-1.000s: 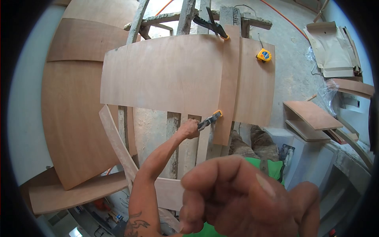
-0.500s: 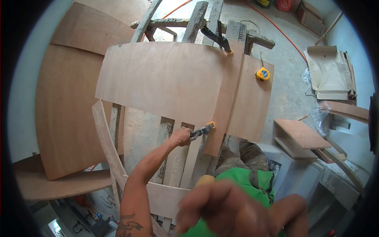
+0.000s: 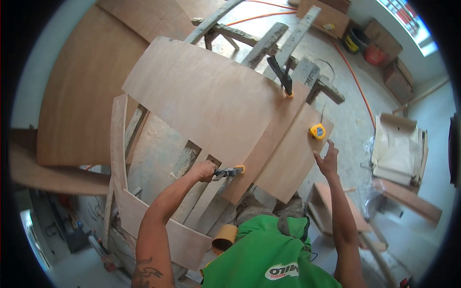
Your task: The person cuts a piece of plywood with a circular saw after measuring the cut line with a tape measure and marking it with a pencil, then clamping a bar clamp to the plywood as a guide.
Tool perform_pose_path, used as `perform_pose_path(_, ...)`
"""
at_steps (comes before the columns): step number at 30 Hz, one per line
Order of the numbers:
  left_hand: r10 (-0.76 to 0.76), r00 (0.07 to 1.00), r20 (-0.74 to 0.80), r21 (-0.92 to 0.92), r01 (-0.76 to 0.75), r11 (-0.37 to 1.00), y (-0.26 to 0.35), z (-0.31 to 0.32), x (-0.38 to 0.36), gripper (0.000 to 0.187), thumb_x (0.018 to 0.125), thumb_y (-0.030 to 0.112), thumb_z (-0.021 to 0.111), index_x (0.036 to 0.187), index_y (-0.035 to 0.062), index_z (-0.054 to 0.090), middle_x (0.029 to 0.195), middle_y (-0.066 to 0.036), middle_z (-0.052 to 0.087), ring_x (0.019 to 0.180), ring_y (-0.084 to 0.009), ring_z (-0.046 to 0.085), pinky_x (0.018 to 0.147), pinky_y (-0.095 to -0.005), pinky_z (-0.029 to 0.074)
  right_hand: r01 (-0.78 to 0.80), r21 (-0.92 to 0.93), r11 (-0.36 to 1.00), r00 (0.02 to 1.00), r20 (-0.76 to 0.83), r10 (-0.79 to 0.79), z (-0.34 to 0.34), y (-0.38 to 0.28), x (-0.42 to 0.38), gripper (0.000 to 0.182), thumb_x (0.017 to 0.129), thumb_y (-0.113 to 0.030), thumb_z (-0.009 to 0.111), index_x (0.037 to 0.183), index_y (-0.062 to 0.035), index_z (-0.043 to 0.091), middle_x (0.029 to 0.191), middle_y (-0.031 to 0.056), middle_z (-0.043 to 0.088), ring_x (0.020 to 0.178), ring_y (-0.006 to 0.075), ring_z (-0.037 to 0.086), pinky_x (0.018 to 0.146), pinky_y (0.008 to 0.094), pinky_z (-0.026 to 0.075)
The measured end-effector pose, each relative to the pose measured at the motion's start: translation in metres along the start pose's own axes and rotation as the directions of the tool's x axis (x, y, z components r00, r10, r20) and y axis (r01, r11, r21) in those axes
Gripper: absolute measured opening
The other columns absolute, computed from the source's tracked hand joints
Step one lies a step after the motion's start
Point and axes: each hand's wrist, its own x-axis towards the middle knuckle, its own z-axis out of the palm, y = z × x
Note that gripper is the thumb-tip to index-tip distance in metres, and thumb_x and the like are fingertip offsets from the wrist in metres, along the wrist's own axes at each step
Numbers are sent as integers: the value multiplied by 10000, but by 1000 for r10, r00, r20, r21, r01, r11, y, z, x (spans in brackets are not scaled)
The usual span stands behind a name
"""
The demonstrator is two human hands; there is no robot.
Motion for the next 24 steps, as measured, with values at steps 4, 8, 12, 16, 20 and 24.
perform_pose_path(4, -50, 998, -27, 3, 50, 999, 2, 3, -1, 179, 755, 173, 551, 890, 75, 616, 922, -169, 633, 922, -322, 617, 769, -440, 514, 33, -106, 994, 985, 174, -14, 4, 13, 64, 938, 693, -350, 770, 1413, -180, 195, 1266, 294, 322, 1039, 475, 499, 846, 469, 477)
perform_pose_path(8, -63, 997, 47, 60, 61, 996, 3, -4, 2, 168, 756, 199, 564, 871, 85, 608, 910, -152, 638, 888, -323, 624, 742, -439, 509, 169, -237, 957, 948, 303, -92, 24, 34, 90, 1002, 649, -317, 802, 1432, -295, 177, 1276, 266, 313, 973, 444, 563, 779, 467, 515)
perform_pose_path(12, -116, 973, 202, -14, 121, 993, 11, -19, -2, 174, 730, 164, 607, 877, 76, 574, 908, -159, 621, 916, -332, 598, 759, -448, 489, 217, -166, 962, 914, 381, -140, 25, 37, 101, 875, 668, -218, 782, 1387, -233, 284, 1137, 187, 387, 929, 405, 579, 733, 439, 530)
perform_pose_path(16, -151, 980, 128, -95, 163, 982, 4, -3, 2, 233, 640, 96, 642, 868, 88, 592, 848, -160, 629, 860, -336, 617, 725, -432, 501, 316, 77, 946, 870, 373, -321, 32, -1, 98, 787, 674, -190, 770, 1348, -186, 364, 1157, 181, 412, 928, 405, 575, 736, 436, 526)
perform_pose_path(20, -193, 976, 99, -110, 203, 973, 7, 2, 3, 234, 638, 95, 644, 867, 90, 593, 872, -151, 628, 880, -329, 614, 736, -428, 502, 568, 377, 732, 684, 280, -674, 73, -91, 116, 734, 667, -199, 743, 1321, -180, 411, 1193, 195, 422, 1024, 393, 517, 802, 449, 485)
perform_pose_path(24, -233, 966, 108, -69, 241, 968, 13, -8, 1, 174, 737, 173, 589, 889, 90, 574, 901, -150, 612, 914, -327, 598, 752, -440, 484, 670, 304, 678, 607, 302, -735, 135, -157, 140, 735, 658, -170, 712, 1319, -215, 395, 1193, 197, 424, 1013, 376, 511, 790, 464, 464)
